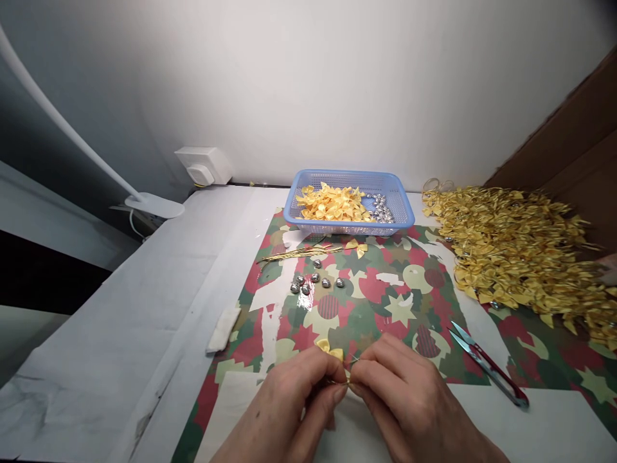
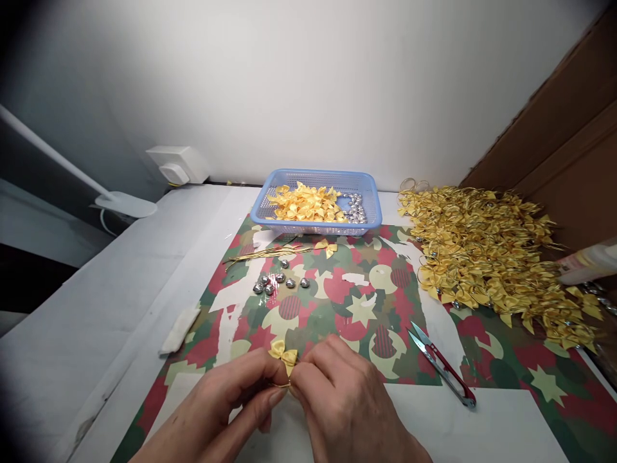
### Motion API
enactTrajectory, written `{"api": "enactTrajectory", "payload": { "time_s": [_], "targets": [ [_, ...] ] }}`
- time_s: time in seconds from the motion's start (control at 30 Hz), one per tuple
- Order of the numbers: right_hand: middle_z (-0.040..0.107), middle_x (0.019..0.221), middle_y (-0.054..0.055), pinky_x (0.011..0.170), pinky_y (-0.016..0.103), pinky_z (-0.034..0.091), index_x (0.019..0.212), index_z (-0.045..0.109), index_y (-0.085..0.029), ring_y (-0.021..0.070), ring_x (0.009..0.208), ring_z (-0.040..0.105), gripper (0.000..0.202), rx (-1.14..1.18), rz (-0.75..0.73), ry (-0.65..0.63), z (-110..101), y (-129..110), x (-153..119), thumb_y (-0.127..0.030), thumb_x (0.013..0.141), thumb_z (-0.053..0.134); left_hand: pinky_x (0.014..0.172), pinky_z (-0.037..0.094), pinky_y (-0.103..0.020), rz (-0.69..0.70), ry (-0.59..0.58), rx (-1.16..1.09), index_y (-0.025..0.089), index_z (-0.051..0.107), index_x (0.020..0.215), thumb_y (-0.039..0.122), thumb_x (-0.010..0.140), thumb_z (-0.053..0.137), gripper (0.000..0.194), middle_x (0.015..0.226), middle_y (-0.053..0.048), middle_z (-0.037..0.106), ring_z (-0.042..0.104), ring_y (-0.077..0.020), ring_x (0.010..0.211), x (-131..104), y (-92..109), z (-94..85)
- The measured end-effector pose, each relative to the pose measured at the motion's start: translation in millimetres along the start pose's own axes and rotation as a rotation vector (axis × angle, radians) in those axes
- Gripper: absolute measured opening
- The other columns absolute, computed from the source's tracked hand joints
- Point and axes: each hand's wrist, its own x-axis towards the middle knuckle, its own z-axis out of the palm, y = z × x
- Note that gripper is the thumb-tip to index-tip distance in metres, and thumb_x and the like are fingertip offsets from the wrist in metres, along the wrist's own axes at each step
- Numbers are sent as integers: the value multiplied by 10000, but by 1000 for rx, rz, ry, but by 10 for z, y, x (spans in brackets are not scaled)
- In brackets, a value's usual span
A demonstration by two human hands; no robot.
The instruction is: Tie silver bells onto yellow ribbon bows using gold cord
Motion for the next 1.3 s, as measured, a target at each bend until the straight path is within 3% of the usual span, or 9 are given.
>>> {"api": "enactTrajectory", "payload": {
  "time_s": [0.17,0.23,0.33,0.47,0.57,0.77,1.3],
  "targets": [
    [592,723,40,569,275,467,810,628,-155,164,659,540,224,113,66,-21,-34,22,-6,-59,913,455,619,430,-267,-67,5,-160,212,619,755,310,944,487,250,635,11,614,601,-184,642,32,25,-2],
    [640,836,51,653,290,510,942,653,-169,181,758,591,194,206,137,-46,-73,27,-22,-63,887,501,609,432,-258,-122,-7,-310,198,633,739,301,911,531,225,625,19,597,598,-173,622,43,58,-22],
    [669,1011,51,772,275,524,1083,646,-201,192,941,619,320,305,242,-40,-119,25,-38,-40,822,555,585,418,-243,-166,-55,-473,182,647,706,302,865,591,207,593,33,573,562,-146,569,56,105,-63],
    [680,860,11,720,258,494,954,665,-206,161,826,605,209,450,242,-72,-109,18,-23,-62,851,552,577,410,-239,-189,-97,-544,168,700,725,314,842,626,202,561,28,596,541,-140,556,65,124,-85],
    [662,753,10,650,261,464,844,649,-188,149,729,580,155,445,195,-53,-74,32,-13,-96,894,534,580,419,-236,-189,-66,-517,167,712,719,304,839,631,199,567,24,607,553,-142,566,61,113,-79],
    [653,732,10,624,241,457,842,637,-180,135,702,580,161,403,136,-19,-53,78,-16,-86,905,523,622,461,-247,-155,-61,-410,166,719,781,287,880,585,206,632,2,652,605,-166,629,36,56,-58],
    [672,743,3,646,216,454,819,654,-183,123,727,600,181,458,231,-50,-79,27,-9,-50,861,539,595,478,-258,-49,50,-155,212,707,787,272,910,531,223,621,6,684,638,-181,620,12,8,7]
  ]
}}
